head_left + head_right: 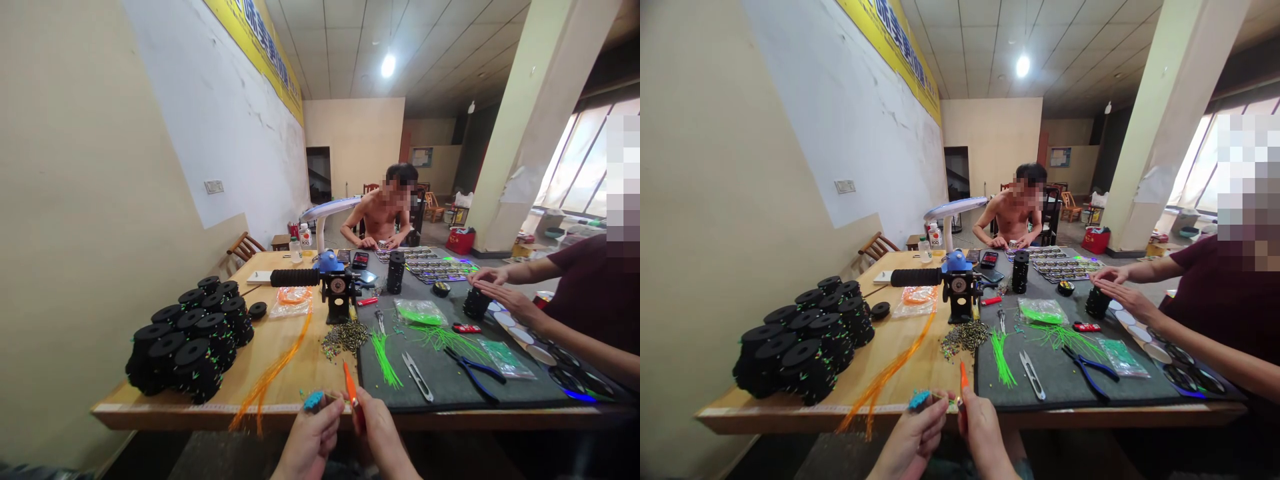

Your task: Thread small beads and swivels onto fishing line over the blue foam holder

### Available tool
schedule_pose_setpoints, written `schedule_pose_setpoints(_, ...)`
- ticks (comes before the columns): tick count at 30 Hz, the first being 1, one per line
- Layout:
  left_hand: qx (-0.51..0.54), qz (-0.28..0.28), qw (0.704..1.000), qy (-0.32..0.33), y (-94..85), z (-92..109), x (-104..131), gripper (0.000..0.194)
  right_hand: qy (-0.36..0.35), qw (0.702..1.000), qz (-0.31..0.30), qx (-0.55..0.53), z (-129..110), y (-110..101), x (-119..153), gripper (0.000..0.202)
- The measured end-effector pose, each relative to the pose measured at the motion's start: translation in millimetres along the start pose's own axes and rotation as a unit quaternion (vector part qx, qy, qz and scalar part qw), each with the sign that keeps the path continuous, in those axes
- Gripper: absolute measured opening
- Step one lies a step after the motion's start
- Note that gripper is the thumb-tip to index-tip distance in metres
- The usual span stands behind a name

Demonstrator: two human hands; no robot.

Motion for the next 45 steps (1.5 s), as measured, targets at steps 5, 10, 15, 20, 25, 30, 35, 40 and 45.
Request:
schedule_pose_setpoints(5,0.003,0.0,1.0,-0.004,1.0,-1,0,0.045,-0.012,1.0,0.006,0.008,-4,-1,-1,0.072)
schedule_pose_setpoints(10,0.002,0.006,1.0,-0.005,0.6,0,0,0.045,-0.012,1.0,0.01,0.011,-6,-2,-2,0.072)
schedule_pose_setpoints(15,0.005,0.004,1.0,0.0,1.6,1,0,0.045,0.019,1.0,-0.008,0.021,8,5,0,0.074)
schedule_pose_setpoints(20,0.003,0.017,1.0,-0.004,1.9,1,2,0.047,-0.005,1.0,0.011,0.02,-4,-1,-4,0.072)
schedule_pose_setpoints(25,-0.004,0.01,1.0,0.001,2.0,3,2,0.047,0.006,1.0,-0.007,0.009,6,3,0,0.072)
schedule_pose_setpoints(30,-0.005,-0.002,1.0,0.002,1.8,1,2,0.044,0.002,1.0,0.005,0.012,4,2,1,0.073)
schedule_pose_setpoints(35,0.003,0.004,1.0,0.001,1.3,0,1,0.043,-0.008,1.0,0.017,0.023,-11,-2,-2,0.072)
schedule_pose_setpoints(40,0.002,0.001,1.0,-0.004,0.5,1,1,0.041,0.01,1.0,-0.014,0.019,3,5,4,0.073)
schedule_pose_setpoints(45,0.004,0.002,1.0,-0.001,0.2,-1,1,0.044,-0.006,1.0,0.008,0.011,-4,-3,0,0.073)
Point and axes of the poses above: each hand's wrist, its own x-axis away from the middle knuckle, its own y-axis out of the palm, z = x × y, the point moved 9 cm from there along -x, towards the middle knuckle, and after that the axes turned 3 degrees about z, right-handed, at the moved point
